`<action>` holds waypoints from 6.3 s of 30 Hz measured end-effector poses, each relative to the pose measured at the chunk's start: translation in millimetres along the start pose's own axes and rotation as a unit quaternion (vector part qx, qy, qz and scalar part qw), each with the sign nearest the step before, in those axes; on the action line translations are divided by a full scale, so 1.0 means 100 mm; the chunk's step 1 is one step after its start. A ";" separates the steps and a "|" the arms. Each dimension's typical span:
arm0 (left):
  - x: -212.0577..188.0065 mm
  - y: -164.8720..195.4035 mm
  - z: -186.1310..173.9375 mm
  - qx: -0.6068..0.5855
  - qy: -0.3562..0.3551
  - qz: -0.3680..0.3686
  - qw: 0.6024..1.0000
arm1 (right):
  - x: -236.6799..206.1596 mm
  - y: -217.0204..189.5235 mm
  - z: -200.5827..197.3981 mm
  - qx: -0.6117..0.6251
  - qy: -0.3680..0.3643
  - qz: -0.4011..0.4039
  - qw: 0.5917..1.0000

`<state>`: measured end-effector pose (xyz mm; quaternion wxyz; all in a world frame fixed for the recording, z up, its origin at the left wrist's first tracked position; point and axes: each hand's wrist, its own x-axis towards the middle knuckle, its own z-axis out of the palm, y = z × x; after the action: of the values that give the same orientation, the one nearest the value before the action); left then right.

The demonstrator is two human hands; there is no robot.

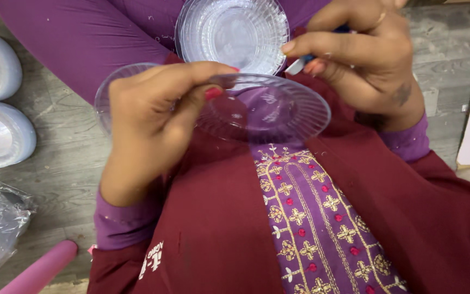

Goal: The person sits on the floor and uses a small blue utility knife to trim the edges of clear plastic lids. They hold each lid in one hand and carefully cut around the rim with the other, then place the trimmed lid into a nearby cardboard box.

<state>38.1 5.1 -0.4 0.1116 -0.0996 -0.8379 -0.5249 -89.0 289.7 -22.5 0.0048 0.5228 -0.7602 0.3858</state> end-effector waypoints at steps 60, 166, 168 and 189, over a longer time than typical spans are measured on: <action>-0.03 -0.31 0.27 -0.361 0.059 -0.070 0.928 | -0.03 -0.02 0.45 0.182 0.291 0.228 0.911; 0.27 -0.19 0.35 -0.193 -0.115 -0.056 0.973 | 0.27 0.47 0.39 0.236 -0.031 -0.041 0.970; 0.26 -0.18 0.36 -0.207 -0.116 -0.057 0.970 | 0.27 0.44 0.39 0.231 -0.023 -0.046 0.972; 0.24 -0.12 0.40 -0.204 -0.132 -0.053 0.969 | 0.08 0.29 0.42 0.247 0.027 -0.028 0.968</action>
<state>8.6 36.8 -20.4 -0.0509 -0.1442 -0.7247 -0.6718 -99.5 263.0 -65.4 -0.0929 0.5182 -0.6262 0.5751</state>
